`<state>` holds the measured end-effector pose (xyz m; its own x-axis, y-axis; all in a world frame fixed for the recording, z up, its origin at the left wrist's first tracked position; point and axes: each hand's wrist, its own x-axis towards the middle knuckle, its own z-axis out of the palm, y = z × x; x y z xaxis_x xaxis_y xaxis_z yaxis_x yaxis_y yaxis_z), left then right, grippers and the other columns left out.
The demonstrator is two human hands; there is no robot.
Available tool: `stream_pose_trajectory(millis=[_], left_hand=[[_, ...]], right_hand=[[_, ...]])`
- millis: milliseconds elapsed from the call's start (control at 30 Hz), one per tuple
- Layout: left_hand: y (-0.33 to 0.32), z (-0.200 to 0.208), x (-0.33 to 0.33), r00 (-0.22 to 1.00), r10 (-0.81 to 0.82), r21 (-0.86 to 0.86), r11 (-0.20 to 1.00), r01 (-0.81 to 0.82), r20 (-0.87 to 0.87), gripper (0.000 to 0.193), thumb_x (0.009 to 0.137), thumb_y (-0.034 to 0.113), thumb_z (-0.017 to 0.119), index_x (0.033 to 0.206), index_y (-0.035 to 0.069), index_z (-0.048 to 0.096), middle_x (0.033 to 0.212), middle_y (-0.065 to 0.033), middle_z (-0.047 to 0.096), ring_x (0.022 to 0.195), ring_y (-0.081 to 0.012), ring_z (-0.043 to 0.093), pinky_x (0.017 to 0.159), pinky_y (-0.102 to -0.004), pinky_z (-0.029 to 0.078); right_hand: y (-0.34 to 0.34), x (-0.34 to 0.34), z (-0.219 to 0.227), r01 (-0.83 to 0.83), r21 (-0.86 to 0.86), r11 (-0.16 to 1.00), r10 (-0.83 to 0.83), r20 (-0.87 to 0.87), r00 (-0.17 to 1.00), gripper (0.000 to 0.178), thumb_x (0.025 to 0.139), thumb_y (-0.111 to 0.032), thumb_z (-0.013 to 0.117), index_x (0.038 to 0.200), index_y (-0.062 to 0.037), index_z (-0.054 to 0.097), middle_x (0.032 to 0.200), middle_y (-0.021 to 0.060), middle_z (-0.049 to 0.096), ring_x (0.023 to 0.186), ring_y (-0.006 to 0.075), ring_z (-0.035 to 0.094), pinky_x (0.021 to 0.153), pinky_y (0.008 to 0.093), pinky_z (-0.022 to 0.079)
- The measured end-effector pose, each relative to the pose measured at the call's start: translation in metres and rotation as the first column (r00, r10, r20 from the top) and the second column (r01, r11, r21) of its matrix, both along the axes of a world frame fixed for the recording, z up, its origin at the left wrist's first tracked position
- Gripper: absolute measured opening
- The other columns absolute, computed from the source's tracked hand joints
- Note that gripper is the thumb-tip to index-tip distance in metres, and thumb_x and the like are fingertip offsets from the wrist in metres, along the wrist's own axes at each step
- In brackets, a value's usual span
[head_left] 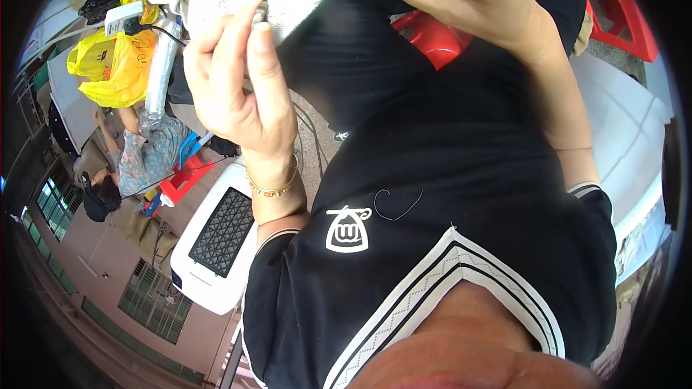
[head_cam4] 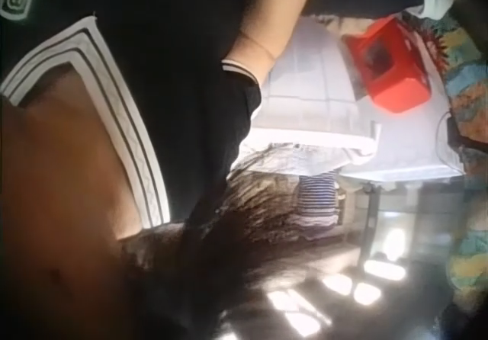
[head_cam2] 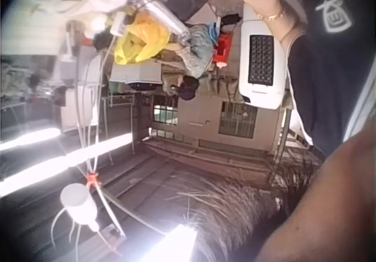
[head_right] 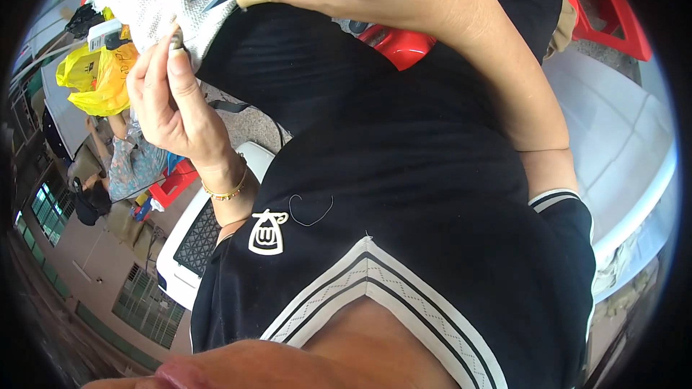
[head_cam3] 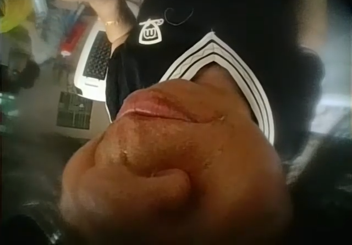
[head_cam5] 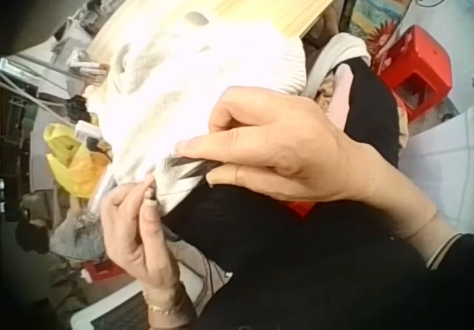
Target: Trimming loose threads from a knitted sweater near the buttons using a pair of nippers.
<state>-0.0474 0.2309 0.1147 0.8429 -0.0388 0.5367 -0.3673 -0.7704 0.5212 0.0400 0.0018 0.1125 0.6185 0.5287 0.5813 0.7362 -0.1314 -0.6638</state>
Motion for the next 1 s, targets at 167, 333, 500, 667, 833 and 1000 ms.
stream_pose_trajectory(millis=[167, 333, 500, 667, 833, 1000], left_hand=[[0.004, 0.007, 0.001, 0.997, -0.02, -0.134, 0.991, 0.009, -0.078, 0.022, 0.091, 0.0, 0.067, 0.112, -0.002, 0.073, 0.1, -0.0096, 0.063, 0.091, -0.0167, 0.059, 0.08, -0.0252, 0.046], [0.011, 0.005, 0.006, 0.993, -0.091, -0.204, 0.976, 0.075, -0.07, 0.023, 0.089, 0.0, 0.068, 0.112, -0.001, 0.073, 0.1, -0.0101, 0.065, 0.093, -0.0182, 0.06, 0.084, -0.0264, 0.047], [0.008, 0.01, 0.005, 0.993, -0.072, -0.193, 0.98, 0.053, -0.096, 0.024, 0.088, 0.0, 0.068, 0.112, -0.001, 0.073, 0.098, -0.0092, 0.065, 0.092, -0.0179, 0.06, 0.086, -0.0268, 0.046], [0.013, 0.009, 0.007, 0.989, -0.103, -0.113, 0.989, 0.09, -0.107, 0.026, 0.088, 0.002, 0.069, 0.114, 0.002, 0.072, 0.098, -0.0074, 0.064, 0.086, -0.0162, 0.059, 0.081, -0.0259, 0.047], [0.012, 0.008, 0.004, 0.984, -0.11, -0.189, 0.979, 0.082, -0.143, 0.028, 0.087, 0.003, 0.072, 0.114, 0.003, 0.071, 0.102, -0.0071, 0.063, 0.084, -0.0137, 0.059, 0.075, -0.0243, 0.049], [0.017, -0.003, 0.003, 0.987, -0.129, -0.257, 0.961, 0.1, -0.099, 0.031, 0.085, 0.004, 0.076, 0.115, 0.002, 0.07, 0.103, -0.0073, 0.063, 0.084, -0.0129, 0.06, 0.074, -0.0234, 0.05]], right_hand=[[0.027, 0.014, -0.011, -0.03, 0.189, 0.981, -0.009, 0.206, 0.978, 0.031, 0.079, -0.01, 0.078, 0.109, -0.0052, 0.071, 0.087, 0.0062, 0.057, 0.074, 0.0217, 0.059, 0.062, 0.0312, 0.048], [0.031, 0.015, 0.001, -0.016, 0.08, 0.997, -0.002, 0.211, 0.977, 0.025, 0.08, -0.011, 0.077, 0.104, -0.0064, 0.071, 0.085, 0.0054, 0.055, 0.076, 0.0218, 0.06, 0.063, 0.0317, 0.048], [0.036, 0.016, -0.002, -0.008, 0.063, 0.998, -0.006, 0.228, 0.974, 0.025, 0.081, -0.011, 0.076, 0.105, -0.0071, 0.071, 0.086, 0.0058, 0.055, 0.076, 0.0217, 0.06, 0.064, 0.0321, 0.048], [0.023, 0.009, 0.024, -0.052, -0.144, 0.988, 0.052, -0.008, 0.999, 0.026, 0.081, -0.01, 0.076, 0.106, -0.0074, 0.071, 0.086, 0.0057, 0.055, 0.075, 0.0218, 0.06, 0.064, 0.0326, 0.048], [0.026, 0.011, 0.015, -0.061, -0.161, 0.985, 0.06, -0.013, 0.998, 0.027, 0.08, -0.009, 0.077, 0.106, -0.0072, 0.07, 0.086, 0.0057, 0.055, 0.075, 0.0217, 0.059, 0.064, 0.0326, 0.048], [0.038, 0.016, -0.007, -0.075, 0.086, 0.993, 0.059, 0.175, 0.983, 0.026, 0.08, -0.01, 0.077, 0.105, -0.0069, 0.07, 0.085, 0.0052, 0.055, 0.074, 0.0219, 0.059, 0.064, 0.0326, 0.048]])
